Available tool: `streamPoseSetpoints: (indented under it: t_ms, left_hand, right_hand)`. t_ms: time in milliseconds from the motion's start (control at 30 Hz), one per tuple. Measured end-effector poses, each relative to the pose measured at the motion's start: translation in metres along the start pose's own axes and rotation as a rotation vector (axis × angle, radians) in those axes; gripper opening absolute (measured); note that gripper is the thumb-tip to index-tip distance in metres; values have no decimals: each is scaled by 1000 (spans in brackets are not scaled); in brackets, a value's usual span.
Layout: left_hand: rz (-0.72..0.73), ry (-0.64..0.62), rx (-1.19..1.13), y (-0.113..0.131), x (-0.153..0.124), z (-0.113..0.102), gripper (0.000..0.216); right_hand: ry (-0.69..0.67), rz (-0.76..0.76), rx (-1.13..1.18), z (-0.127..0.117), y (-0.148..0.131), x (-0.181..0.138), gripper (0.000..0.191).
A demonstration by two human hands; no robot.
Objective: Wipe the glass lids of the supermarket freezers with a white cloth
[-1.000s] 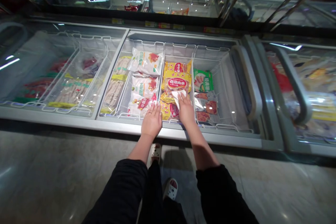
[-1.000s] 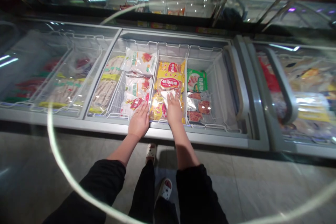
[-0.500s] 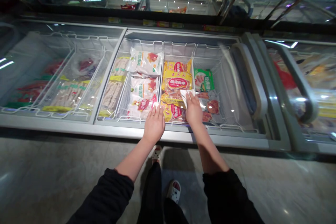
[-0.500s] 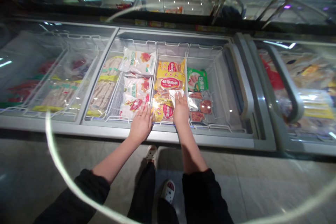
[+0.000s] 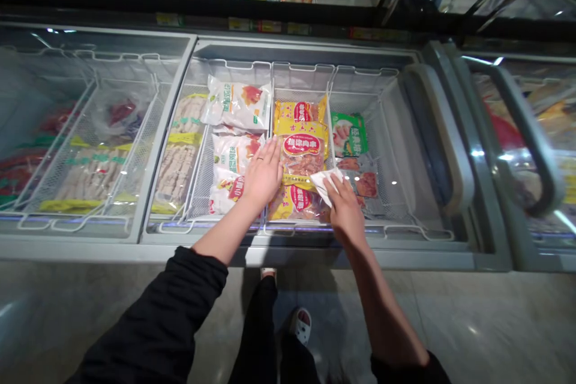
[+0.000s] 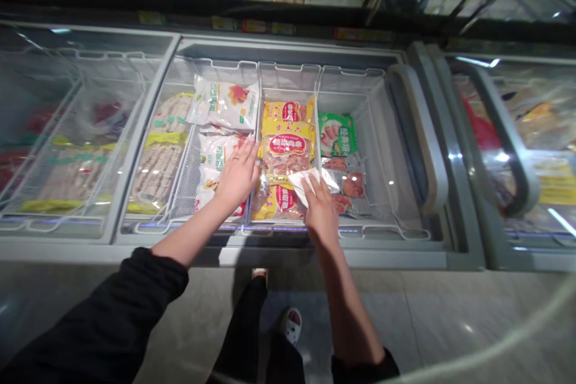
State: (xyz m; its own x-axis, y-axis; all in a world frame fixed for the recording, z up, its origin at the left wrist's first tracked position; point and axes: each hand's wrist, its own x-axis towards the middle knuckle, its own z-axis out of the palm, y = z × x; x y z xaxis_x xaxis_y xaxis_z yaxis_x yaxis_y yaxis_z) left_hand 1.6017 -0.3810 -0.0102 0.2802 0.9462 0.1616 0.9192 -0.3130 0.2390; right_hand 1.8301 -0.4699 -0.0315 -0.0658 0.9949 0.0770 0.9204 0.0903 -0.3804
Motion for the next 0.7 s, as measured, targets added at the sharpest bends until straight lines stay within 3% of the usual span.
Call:
streamPoseSetpoints:
  t_ms: [100, 200, 300, 367, 500, 600, 700]
  left_hand:
    - [-11, -1, -8, -8, 24, 13, 59]
    - [-35, 3, -8, -12, 32, 23, 59]
    - [-34, 7, 5, -11, 31, 26, 59]
    - [-29, 1, 16, -11, 29, 25, 59]
    - [-28, -17, 22, -10, 29, 23, 58]
    - [-36, -14, 26, -11, 30, 24, 58]
    - [-31, 1, 23, -10, 30, 24, 58]
  right_hand:
    - [37, 52, -12, 12, -15, 34, 69]
    - [27, -25, -1, 28, -42, 54, 69]
    - [-2, -141, 4, 32, -54, 40, 72]
    - [-10, -170, -6, 27, -46, 20, 72]
    - [46, -32, -14, 13, -16, 7, 77]
    - [95, 109, -2, 11, -12, 39, 76]
    - [62, 82, 8, 17, -34, 80, 70]
